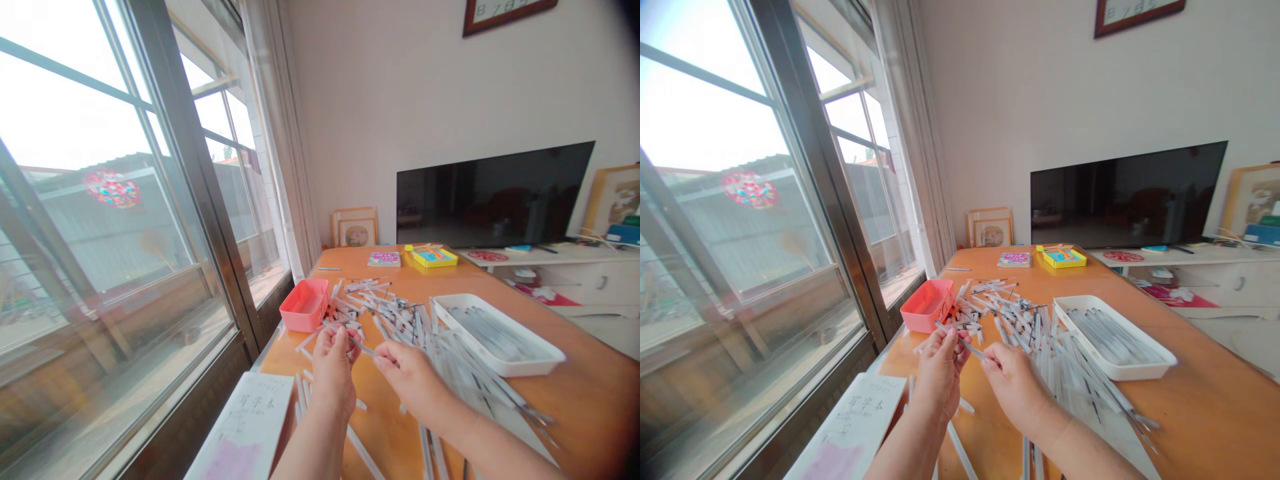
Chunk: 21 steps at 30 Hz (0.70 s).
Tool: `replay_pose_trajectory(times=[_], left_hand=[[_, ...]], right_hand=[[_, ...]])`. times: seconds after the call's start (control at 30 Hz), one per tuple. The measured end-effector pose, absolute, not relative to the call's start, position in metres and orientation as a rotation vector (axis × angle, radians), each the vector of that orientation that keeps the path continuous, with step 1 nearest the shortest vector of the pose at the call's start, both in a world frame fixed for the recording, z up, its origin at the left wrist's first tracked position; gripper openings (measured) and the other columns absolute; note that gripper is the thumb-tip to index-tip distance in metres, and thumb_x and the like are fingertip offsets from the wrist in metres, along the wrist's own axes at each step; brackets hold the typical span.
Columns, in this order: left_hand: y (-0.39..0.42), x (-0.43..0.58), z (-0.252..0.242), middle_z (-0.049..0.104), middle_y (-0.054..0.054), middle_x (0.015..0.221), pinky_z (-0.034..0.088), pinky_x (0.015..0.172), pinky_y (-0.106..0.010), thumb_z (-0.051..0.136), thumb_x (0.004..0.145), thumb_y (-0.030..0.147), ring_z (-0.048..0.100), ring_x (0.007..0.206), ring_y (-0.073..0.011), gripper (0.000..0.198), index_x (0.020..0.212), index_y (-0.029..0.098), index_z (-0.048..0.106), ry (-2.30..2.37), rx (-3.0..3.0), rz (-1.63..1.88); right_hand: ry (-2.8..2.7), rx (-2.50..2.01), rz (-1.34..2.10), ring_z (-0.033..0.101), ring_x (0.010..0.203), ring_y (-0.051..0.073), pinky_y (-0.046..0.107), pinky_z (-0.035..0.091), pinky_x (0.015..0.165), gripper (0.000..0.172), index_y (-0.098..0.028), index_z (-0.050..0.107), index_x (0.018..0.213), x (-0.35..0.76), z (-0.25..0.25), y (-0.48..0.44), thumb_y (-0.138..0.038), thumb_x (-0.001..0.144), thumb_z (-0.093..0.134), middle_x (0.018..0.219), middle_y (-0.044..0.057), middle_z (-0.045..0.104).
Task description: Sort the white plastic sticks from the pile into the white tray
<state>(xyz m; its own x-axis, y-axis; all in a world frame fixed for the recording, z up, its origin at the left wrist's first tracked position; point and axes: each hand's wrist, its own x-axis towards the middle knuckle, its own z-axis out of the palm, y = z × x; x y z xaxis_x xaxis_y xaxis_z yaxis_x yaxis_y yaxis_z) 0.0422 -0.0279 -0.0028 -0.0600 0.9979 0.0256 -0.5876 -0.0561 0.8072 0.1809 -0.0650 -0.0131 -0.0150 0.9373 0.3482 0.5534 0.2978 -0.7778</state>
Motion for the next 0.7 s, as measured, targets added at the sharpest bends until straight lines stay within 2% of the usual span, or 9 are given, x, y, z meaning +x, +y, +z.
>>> replay_pose_trajectory(times=[0.33, 0.5, 0.7], left_hand=[[-0.031, 0.042, -0.002, 0.066, -0.004, 0.085, 0.049, 0.074, -0.023, 0.074, 0.082, 0.041, 0.059, 0.076, -0.0103, 0.029, 0.086, 0.018, 0.057, 0.728, 0.723, 1.482], [-0.031, 0.039, 0.000, 0.067, -0.005, 0.088, 0.050, 0.076, -0.024, 0.075, 0.081, 0.040, 0.061, 0.078, -0.0111, 0.030, 0.087, 0.018, 0.056, 0.711, 0.711, 1.491], [-0.032, 0.035, 0.002, 0.069, -0.005, 0.086, 0.049, 0.073, -0.024, 0.079, 0.078, 0.038, 0.059, 0.071, -0.0093, 0.032, 0.085, 0.018, 0.055, 0.794, 0.704, 1.468]], right_hand=[[-1.714, -1.357, 0.518, 0.055, 0.068, 0.016, 0.028, 0.039, 0.064, 0.020, -0.020, 0.064, 0.080, 0.182, -0.015, -0.064, -0.029, 0.091, 0.050, 0.069, -0.002, 0.059], [-1.710, -1.351, 0.612, 0.053, 0.066, 0.015, 0.027, 0.039, 0.061, 0.021, -0.020, 0.064, 0.085, 0.185, -0.014, -0.059, -0.033, 0.092, 0.049, 0.068, -0.003, 0.057], [-1.817, -1.347, 0.631, 0.053, 0.068, 0.015, 0.027, 0.039, 0.063, 0.025, -0.021, 0.066, 0.085, 0.196, -0.013, -0.053, -0.038, 0.093, 0.050, 0.072, -0.003, 0.060]])
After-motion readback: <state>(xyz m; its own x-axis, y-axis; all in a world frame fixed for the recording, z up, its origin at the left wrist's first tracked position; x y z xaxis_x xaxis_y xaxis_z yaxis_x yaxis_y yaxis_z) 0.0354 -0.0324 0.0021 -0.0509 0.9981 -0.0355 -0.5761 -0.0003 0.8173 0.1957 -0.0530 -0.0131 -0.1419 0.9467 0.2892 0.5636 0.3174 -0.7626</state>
